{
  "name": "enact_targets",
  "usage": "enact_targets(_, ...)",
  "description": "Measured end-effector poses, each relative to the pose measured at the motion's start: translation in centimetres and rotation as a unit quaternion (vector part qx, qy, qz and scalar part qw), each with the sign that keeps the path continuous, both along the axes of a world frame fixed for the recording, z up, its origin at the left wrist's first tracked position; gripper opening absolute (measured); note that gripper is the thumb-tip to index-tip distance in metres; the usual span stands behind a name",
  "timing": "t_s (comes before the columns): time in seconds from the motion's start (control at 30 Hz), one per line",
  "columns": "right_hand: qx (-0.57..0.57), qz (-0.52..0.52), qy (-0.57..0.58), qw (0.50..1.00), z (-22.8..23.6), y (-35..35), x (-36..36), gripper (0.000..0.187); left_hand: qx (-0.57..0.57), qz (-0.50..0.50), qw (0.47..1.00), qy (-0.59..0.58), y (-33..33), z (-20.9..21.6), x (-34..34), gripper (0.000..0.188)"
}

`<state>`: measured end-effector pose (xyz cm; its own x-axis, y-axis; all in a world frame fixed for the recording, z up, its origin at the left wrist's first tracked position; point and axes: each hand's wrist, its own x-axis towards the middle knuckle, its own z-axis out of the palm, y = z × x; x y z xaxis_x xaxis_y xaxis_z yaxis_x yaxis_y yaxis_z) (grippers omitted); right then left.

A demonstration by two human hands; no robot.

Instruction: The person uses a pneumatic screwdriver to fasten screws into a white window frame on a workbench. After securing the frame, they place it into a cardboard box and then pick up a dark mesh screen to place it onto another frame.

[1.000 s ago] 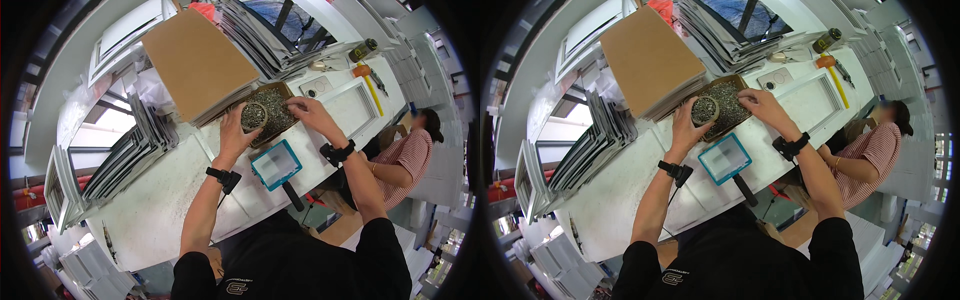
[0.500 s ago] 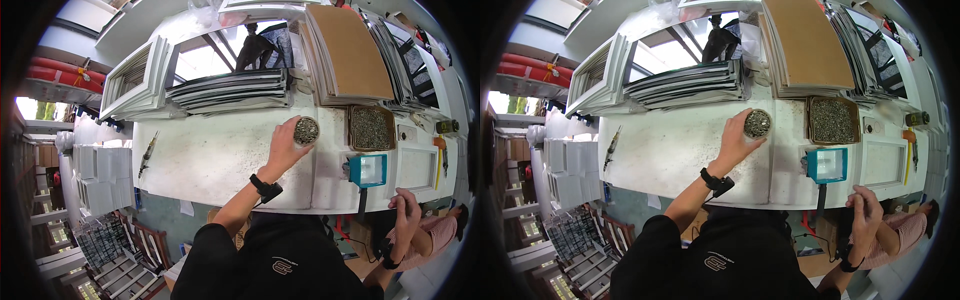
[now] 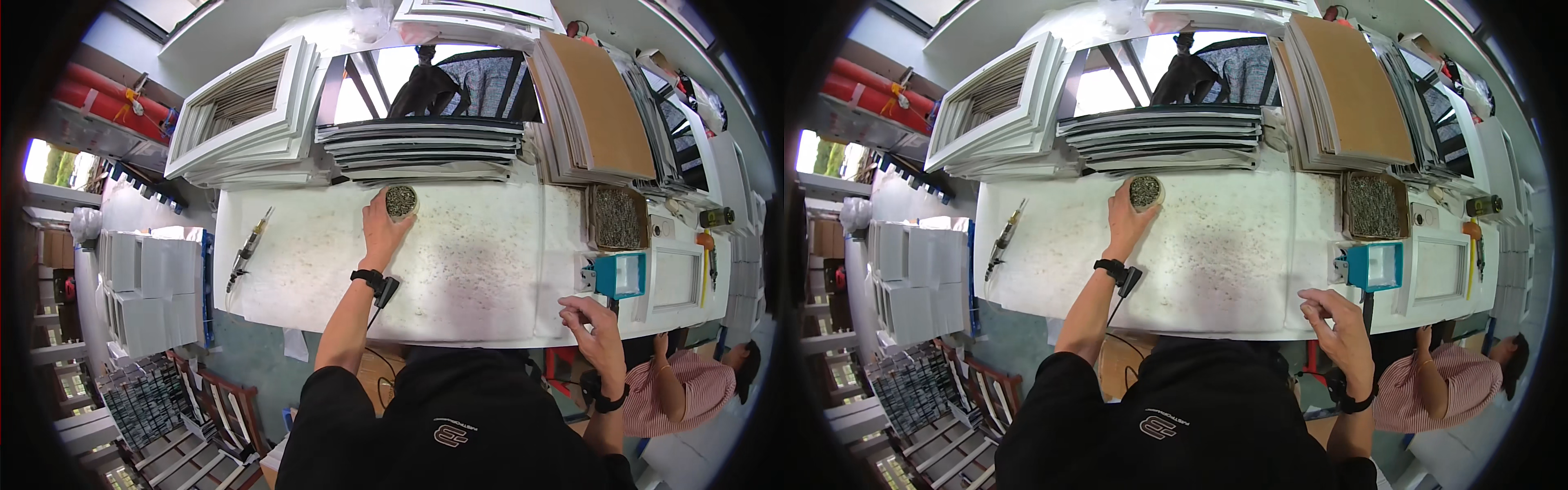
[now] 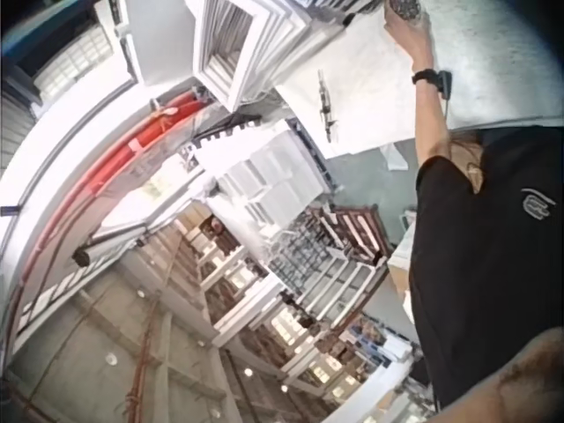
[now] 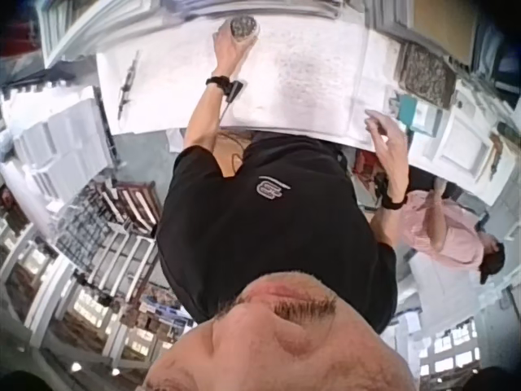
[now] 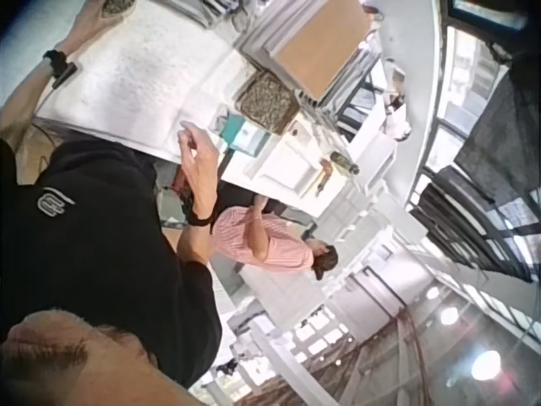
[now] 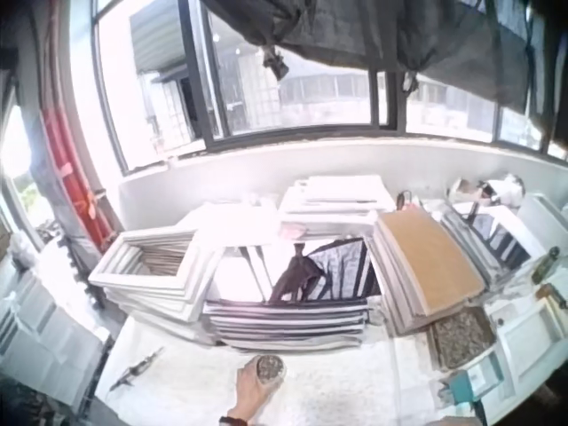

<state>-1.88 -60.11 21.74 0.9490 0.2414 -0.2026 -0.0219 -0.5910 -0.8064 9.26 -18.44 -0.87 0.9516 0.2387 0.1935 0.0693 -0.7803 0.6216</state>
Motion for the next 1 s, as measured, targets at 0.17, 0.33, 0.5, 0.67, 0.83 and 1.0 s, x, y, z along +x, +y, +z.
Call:
enact_targets(0.17,-0.009,0.022,-0.007,1.0,-0.5,2.6,0.7,0.023,0.0,-0.019,0.999,0.036,2.1,-0.4,0.4,0.093)
enact_targets(0.33,-0.023,0.052,-0.013,0.998,-0.9,4.8,1.6,0.022,0.008,-0.069,0.997,0.022,4.0,1.7,-1.3,0.084)
enact_targets(0.5,-0.027,0.046,-0.012,0.998,-1.0,5.4,1.5,0.022,0.087,-0.031,0.98,-0.176,9.1,12.5,-1.6,0.056)
enact_targets(0.67,-0.026,0.061,-0.023,0.998,-1.1,6.4,1.1,0.022,0.272,-0.024,0.938,-0.213,21.2,23.3,3.5,0.047)
enact_targets(0.83,0.005,0.055,-0.008,0.998,-1.1,7.0,0.6,0.021,0.304,-0.133,0.942,-0.053,29.7,24.6,6.9,0.047)
enact_targets(1.0,-0.007,0.062,-0.005,0.998,-1.7,6.9,0.5,0.021,0.349,-0.172,0.921,-0.027,30.1,26.1,8.8,0.037)
